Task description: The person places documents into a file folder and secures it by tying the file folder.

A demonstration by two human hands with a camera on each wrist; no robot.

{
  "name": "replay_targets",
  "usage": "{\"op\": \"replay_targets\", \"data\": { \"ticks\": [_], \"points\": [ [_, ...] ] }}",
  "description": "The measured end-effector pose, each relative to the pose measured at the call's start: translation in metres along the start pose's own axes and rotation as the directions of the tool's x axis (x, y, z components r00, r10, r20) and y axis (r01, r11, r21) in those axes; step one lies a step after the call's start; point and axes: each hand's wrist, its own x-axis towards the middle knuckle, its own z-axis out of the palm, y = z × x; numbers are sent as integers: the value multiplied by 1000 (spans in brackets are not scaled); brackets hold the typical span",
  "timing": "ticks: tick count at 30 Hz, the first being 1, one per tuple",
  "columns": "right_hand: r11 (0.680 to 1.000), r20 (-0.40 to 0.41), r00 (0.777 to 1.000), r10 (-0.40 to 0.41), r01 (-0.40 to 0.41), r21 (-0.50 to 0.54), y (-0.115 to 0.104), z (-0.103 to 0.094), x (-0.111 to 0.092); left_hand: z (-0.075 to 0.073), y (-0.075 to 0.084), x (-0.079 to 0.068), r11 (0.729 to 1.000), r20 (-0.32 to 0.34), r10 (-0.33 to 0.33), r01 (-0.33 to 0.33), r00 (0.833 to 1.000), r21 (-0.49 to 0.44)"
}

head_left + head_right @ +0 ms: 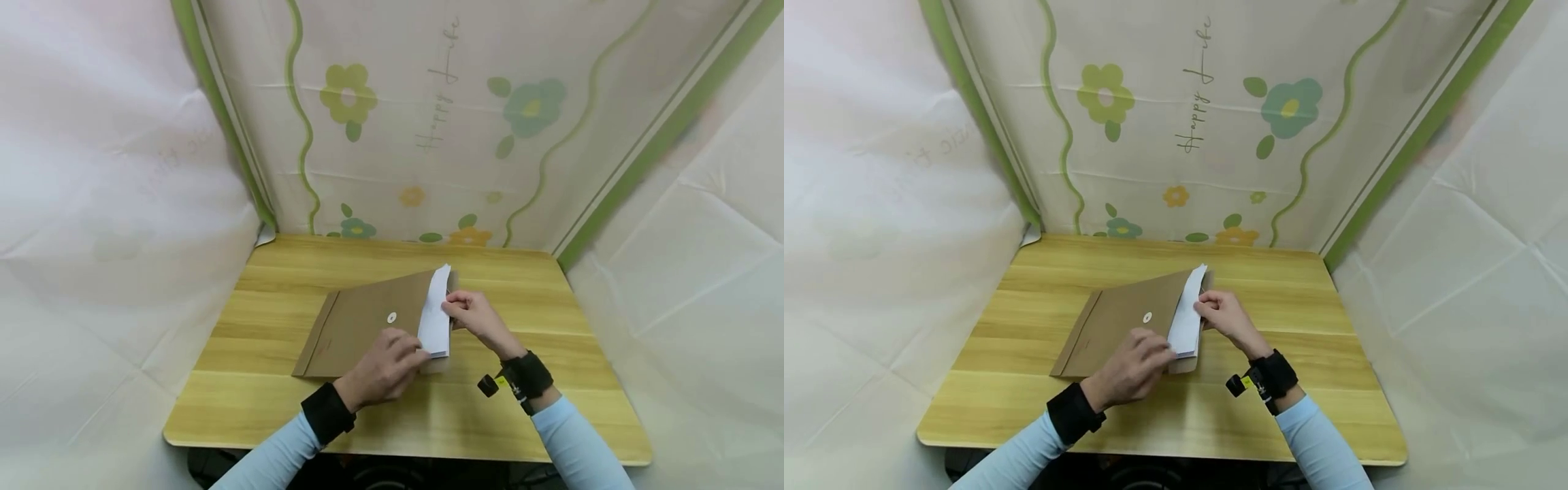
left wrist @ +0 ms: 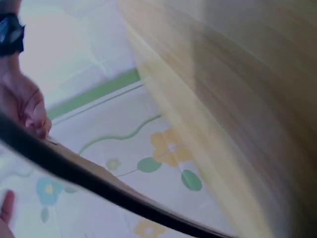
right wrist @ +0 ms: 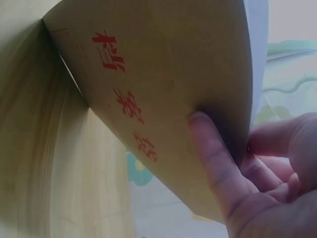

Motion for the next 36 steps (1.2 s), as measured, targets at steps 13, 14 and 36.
{"op": "replay_targets", "data": {
  "ticks": [13, 14, 36],
  "points": [
    [989, 44, 995, -94, 99, -109, -4, 6, -5, -1, -8, 29, 785, 426, -605, 595, 673, 176],
    [989, 46, 994, -97, 101, -108, -4, 6, -5, -1, -8, 32, 779, 444, -609, 602, 658, 177],
    [886, 73, 975, -208, 219, -408, 16, 27, -2, 0, -7, 37, 803, 355, -588, 575, 727, 154]
  ]
}}
